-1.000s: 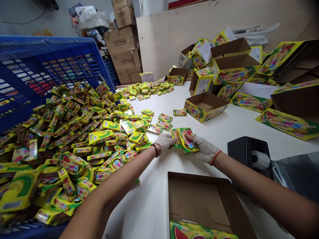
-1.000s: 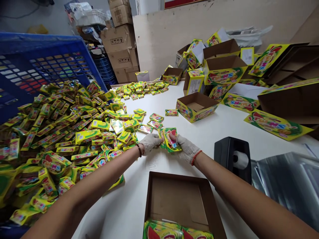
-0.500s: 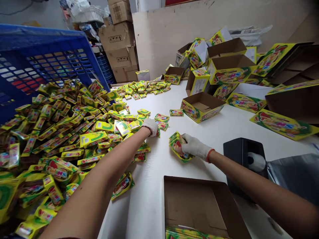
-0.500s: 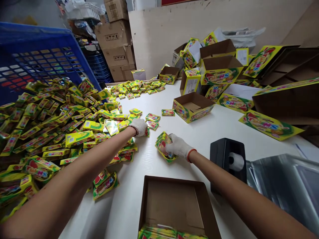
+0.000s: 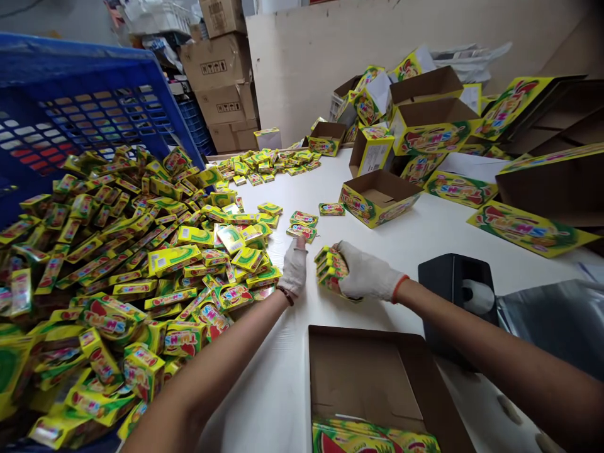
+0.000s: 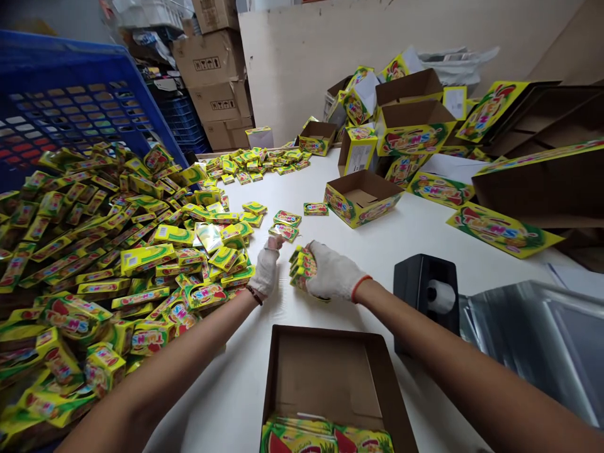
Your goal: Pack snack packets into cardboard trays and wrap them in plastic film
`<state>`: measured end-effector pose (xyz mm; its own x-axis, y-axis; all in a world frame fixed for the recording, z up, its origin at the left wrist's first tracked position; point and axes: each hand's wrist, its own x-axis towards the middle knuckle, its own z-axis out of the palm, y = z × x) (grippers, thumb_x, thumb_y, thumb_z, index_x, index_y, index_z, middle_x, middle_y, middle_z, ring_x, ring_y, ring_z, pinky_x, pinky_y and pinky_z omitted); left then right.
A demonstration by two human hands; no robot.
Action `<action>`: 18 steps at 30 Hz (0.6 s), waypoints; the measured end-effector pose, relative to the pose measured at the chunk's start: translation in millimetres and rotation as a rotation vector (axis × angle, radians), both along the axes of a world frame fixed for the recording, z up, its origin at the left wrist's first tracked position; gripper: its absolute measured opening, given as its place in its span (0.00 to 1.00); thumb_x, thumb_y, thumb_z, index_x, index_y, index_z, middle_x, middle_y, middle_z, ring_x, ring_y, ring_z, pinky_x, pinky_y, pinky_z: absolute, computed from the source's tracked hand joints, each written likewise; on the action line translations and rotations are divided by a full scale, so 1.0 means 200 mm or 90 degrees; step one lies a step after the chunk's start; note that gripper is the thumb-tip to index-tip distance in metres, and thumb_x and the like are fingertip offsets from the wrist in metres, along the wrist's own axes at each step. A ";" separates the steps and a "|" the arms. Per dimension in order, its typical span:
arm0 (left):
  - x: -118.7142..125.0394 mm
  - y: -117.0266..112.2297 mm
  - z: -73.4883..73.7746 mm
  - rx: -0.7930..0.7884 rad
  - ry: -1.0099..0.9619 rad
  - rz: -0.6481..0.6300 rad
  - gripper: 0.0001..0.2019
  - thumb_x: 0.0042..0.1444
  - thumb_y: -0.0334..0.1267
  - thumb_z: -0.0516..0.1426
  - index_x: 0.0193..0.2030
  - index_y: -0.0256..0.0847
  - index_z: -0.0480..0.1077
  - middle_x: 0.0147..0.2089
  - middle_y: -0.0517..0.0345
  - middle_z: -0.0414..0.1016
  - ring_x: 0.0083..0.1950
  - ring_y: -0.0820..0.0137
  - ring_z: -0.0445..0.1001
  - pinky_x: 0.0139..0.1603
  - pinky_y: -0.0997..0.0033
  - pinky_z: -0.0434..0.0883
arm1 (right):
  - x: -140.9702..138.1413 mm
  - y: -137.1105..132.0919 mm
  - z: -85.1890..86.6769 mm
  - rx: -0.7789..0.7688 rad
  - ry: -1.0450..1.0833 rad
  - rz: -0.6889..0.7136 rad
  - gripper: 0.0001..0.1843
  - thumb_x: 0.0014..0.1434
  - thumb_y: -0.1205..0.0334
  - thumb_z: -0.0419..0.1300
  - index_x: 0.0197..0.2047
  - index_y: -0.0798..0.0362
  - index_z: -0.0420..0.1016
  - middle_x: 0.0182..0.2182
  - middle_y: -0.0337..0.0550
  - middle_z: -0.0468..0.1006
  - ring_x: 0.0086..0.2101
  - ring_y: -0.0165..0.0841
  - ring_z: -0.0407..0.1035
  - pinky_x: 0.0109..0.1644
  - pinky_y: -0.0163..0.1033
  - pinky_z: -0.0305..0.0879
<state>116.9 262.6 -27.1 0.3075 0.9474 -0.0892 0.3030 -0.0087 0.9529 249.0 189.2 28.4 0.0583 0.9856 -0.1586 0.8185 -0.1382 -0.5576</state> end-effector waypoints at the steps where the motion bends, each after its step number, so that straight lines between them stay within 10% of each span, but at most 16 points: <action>1: -0.01 -0.02 -0.02 0.016 -0.018 0.005 0.20 0.73 0.44 0.39 0.63 0.43 0.62 0.63 0.51 0.72 0.66 0.68 0.67 0.63 0.68 0.68 | -0.02 0.00 -0.02 0.007 -0.036 0.017 0.37 0.42 0.52 0.69 0.55 0.55 0.69 0.47 0.59 0.78 0.44 0.53 0.74 0.50 0.57 0.70; 8: 0.03 -0.17 -0.17 0.042 -0.065 -0.008 0.26 0.68 0.43 0.48 0.68 0.31 0.57 0.70 0.42 0.63 0.71 0.63 0.62 0.71 0.66 0.59 | 0.15 -0.04 -0.24 0.064 -0.088 0.162 0.78 0.29 0.50 0.76 0.75 0.62 0.37 0.72 0.71 0.43 0.71 0.59 0.38 0.72 0.60 0.44; 11: 0.03 -0.18 -0.21 0.038 -0.082 -0.019 0.28 0.69 0.44 0.46 0.71 0.32 0.54 0.72 0.44 0.60 0.73 0.64 0.59 0.72 0.68 0.58 | 0.28 -0.08 -0.35 0.085 -0.040 0.207 0.78 0.35 0.44 0.74 0.76 0.62 0.32 0.72 0.72 0.38 0.72 0.59 0.30 0.72 0.63 0.41; 18: 0.05 -0.14 -0.10 -0.022 -0.039 -0.040 0.25 0.71 0.43 0.46 0.71 0.34 0.56 0.71 0.46 0.63 0.70 0.65 0.64 0.69 0.70 0.62 | 0.17 -0.04 -0.28 0.099 0.054 0.140 0.49 0.44 0.49 0.68 0.66 0.60 0.59 0.56 0.61 0.66 0.57 0.53 0.64 0.65 0.58 0.60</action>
